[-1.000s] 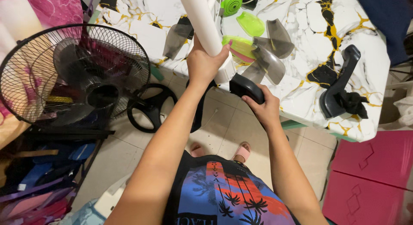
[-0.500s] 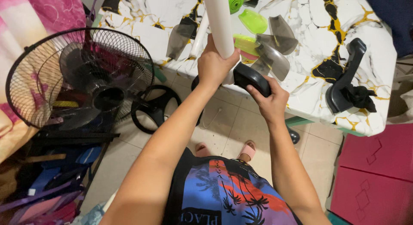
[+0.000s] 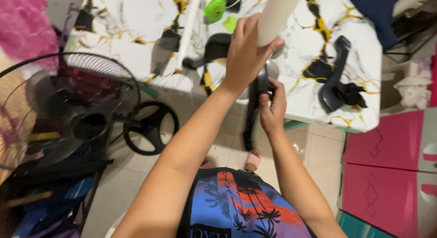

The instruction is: The person assembles a standing electric fan on a table by attaching the base, pole, motor housing, and blades. They then secure the top cap and adjust the assembled fan.

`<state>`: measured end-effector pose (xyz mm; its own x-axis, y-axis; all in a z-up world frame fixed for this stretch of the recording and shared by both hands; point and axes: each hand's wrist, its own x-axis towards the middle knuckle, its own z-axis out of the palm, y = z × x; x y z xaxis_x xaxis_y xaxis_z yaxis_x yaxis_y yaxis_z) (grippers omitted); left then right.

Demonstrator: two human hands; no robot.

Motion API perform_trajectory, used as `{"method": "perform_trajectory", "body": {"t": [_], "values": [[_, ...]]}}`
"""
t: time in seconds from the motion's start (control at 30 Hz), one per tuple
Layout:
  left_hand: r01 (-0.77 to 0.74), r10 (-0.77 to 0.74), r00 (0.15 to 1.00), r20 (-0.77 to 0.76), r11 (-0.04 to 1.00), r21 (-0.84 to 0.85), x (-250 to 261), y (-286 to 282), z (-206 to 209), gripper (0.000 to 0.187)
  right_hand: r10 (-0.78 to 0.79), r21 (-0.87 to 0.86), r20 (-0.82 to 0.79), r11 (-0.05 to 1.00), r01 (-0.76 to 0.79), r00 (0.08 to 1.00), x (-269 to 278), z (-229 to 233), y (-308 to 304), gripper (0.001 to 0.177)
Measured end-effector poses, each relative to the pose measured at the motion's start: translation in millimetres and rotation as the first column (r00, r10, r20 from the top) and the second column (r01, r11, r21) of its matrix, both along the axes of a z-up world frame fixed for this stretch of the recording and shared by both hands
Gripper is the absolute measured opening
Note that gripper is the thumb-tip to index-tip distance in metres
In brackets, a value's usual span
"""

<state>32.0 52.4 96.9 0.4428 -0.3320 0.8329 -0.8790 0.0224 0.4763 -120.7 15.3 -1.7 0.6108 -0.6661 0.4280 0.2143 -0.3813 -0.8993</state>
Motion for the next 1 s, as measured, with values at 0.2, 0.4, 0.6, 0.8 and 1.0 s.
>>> {"method": "perform_trajectory", "body": {"t": [0.2, 0.4, 0.6, 0.8, 1.0], "values": [[0.183, -0.149, 0.961, -0.232, 0.974, 0.131, -29.9, -34.0, -6.9, 0.067, -0.334, -0.168, -0.454, 0.942, 0.289, 0.826, -42.2, -65.1, -132.1, 0.035], [0.241, -0.188, 0.932, -0.311, 0.96, 0.141, -48.3, -56.8, -7.9, 0.075, -0.499, -0.431, -0.841, 0.851, 0.3, 0.208, -82.8, -133.1, -212.6, 0.057], [0.14, -0.094, 0.959, -0.269, 0.977, 0.159, -37.6, -57.7, 1.2, 0.09, -0.37, -0.333, -0.882, 0.928, 0.169, 0.291, -51.8, -147.0, -213.6, 0.075], [0.065, -0.014, 0.958, -0.287, 0.983, 0.171, -34.3, -37.0, 11.8, 0.091, -0.331, -0.425, -0.785, 0.902, -0.068, 0.523, -2.8, -163.8, -246.9, 0.079], [0.127, -0.043, 0.896, -0.441, 0.978, 0.164, -29.3, -16.4, 12.5, 0.092, -0.197, -0.337, -0.895, 0.885, -0.321, 0.4, 31.9, -177.9, -241.0, 0.094]]}}
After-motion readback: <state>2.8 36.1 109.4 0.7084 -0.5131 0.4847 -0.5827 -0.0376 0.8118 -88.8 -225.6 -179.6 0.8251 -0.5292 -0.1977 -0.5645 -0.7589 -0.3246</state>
